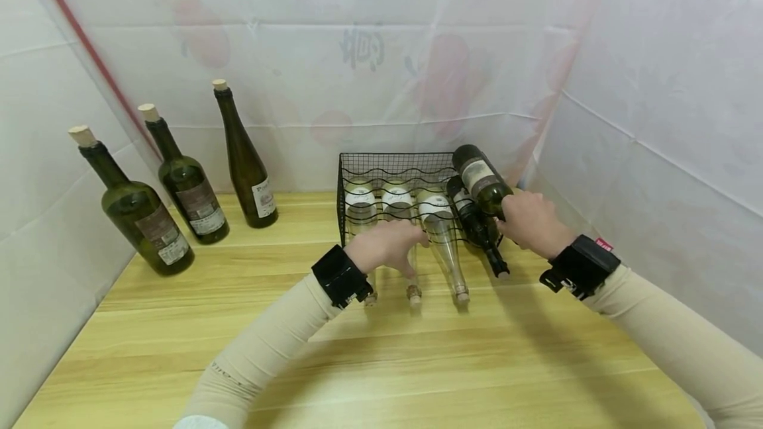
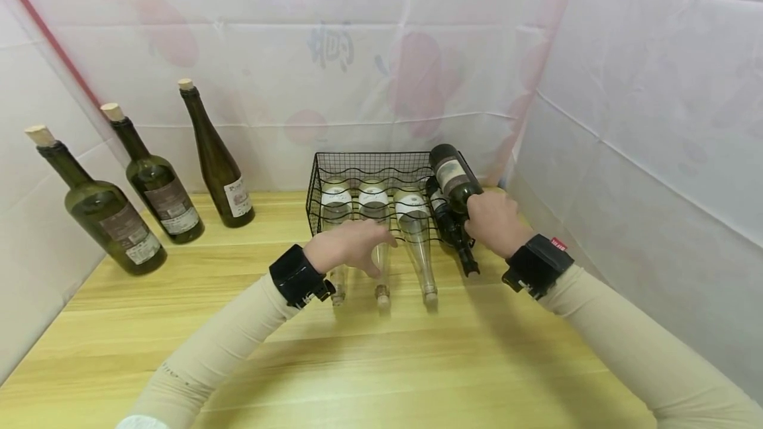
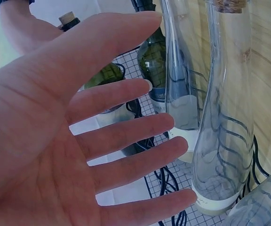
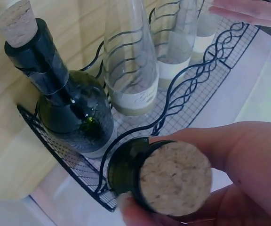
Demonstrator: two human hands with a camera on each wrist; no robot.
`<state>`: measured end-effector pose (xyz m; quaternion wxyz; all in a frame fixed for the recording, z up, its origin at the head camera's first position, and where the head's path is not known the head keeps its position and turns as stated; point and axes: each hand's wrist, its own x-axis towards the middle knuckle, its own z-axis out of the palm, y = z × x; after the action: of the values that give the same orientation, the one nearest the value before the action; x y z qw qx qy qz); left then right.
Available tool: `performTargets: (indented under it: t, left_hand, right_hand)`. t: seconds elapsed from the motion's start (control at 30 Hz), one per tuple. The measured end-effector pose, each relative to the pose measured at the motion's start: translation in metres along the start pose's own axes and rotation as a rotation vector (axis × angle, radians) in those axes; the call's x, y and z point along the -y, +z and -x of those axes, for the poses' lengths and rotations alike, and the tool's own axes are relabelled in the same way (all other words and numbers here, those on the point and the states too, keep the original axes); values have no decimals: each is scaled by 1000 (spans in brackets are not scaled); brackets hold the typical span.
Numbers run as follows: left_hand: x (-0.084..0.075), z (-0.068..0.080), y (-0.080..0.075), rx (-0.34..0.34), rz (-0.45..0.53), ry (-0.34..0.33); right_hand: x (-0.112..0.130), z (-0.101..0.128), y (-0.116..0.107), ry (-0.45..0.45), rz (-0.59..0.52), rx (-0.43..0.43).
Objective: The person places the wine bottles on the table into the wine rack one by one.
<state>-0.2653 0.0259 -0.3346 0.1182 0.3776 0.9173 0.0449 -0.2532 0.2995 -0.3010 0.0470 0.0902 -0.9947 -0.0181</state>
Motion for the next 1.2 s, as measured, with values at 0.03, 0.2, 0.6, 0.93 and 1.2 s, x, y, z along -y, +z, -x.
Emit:
performTargets:
  t: [0.03, 0.2, 0.6, 0.93, 1.2]
  left_hand:
    - [0, 0, 0, 0, -3, 0]
    - [1, -1, 2, 1, -7, 6]
    - [0, 1, 0, -3, -2, -10]
    - [1, 3, 1, 4, 15, -23]
    - [5, 4, 0, -1, 27, -3]
  right_hand:
    - [1, 0, 0, 0, -3, 7]
    - [3, -1, -1, 12, -34, 75]
    - [5, -5, 0, 14, 9, 237]
    - [8, -7, 1, -43, 58, 283]
    - [2, -5, 0, -7, -91, 316]
